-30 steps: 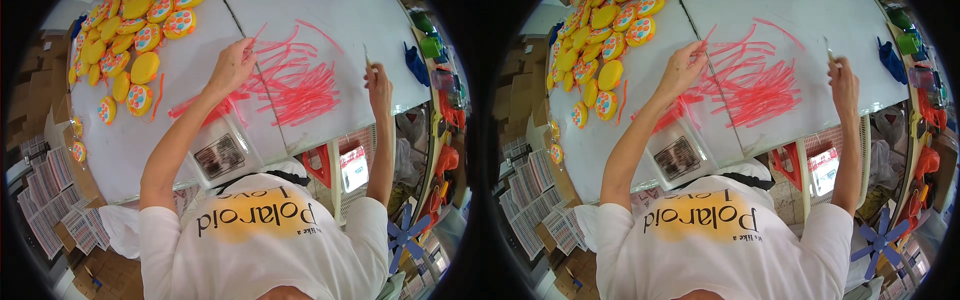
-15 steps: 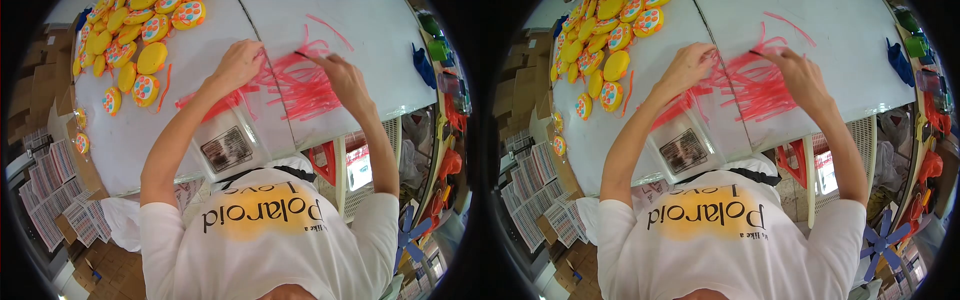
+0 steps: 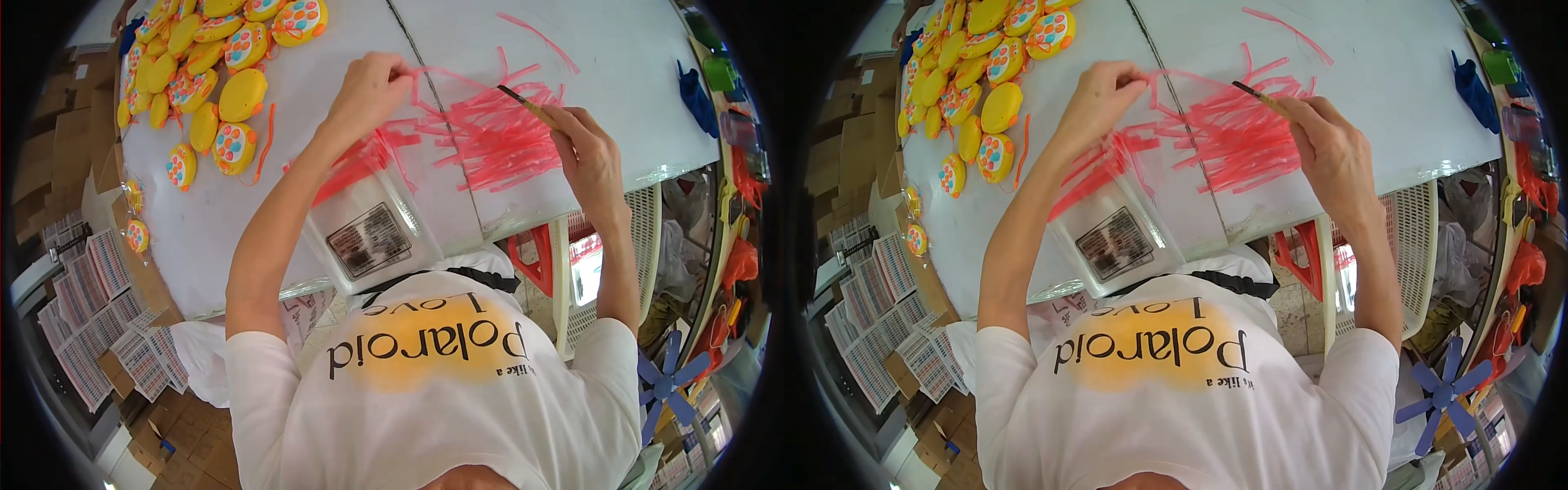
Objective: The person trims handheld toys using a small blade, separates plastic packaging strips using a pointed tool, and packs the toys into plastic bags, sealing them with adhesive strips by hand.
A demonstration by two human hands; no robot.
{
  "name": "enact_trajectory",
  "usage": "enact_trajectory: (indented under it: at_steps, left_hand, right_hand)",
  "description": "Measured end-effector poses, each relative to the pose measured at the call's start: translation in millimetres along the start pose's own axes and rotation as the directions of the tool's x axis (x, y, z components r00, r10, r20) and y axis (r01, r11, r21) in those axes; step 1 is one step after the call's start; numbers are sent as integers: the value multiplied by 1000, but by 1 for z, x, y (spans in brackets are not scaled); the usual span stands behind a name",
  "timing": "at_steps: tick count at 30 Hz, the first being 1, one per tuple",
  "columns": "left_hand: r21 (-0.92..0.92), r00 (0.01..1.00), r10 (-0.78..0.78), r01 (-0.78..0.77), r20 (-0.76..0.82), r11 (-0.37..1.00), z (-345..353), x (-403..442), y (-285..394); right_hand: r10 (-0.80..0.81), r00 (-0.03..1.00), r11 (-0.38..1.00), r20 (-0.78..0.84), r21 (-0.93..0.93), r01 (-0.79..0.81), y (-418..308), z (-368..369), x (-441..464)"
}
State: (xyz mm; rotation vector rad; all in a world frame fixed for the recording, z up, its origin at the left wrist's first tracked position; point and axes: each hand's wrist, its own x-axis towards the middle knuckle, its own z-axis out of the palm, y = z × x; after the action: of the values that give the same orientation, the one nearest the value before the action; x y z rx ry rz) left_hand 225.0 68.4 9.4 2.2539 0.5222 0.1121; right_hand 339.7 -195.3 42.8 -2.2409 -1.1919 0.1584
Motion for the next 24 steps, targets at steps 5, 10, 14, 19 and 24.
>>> enact_trajectory:
  at_steps: [5, 10, 14, 19, 24]
  left_hand:
    - [-58, 992, 128, -129, -14, 990, 37, 45, 38]
    - [386, 964, 195, -252, 183, 887, 56, 58, 32]
    - [172, 962, 137, -180, 235, 968, 38, 40, 35]
    - [190, 959, 228, -258, 169, 947, 33, 1, 34]
    - [221, 967, 230, -250, 111, 943, 29, -8, 25]
  right_hand:
    - [38, 995, 997, -96, -57, -44, 15, -6, 7]
    - [30, 967, 967, -252, -239, -92, 71, -8, 46]
    - [38, 989, 935, -140, -345, -85, 86, 10, 75]
    - [-125, 990, 972, 59, -195, 135, 26, 18, 78]
    - [-164, 969, 936, 185, -282, 213, 17, 30, 78]
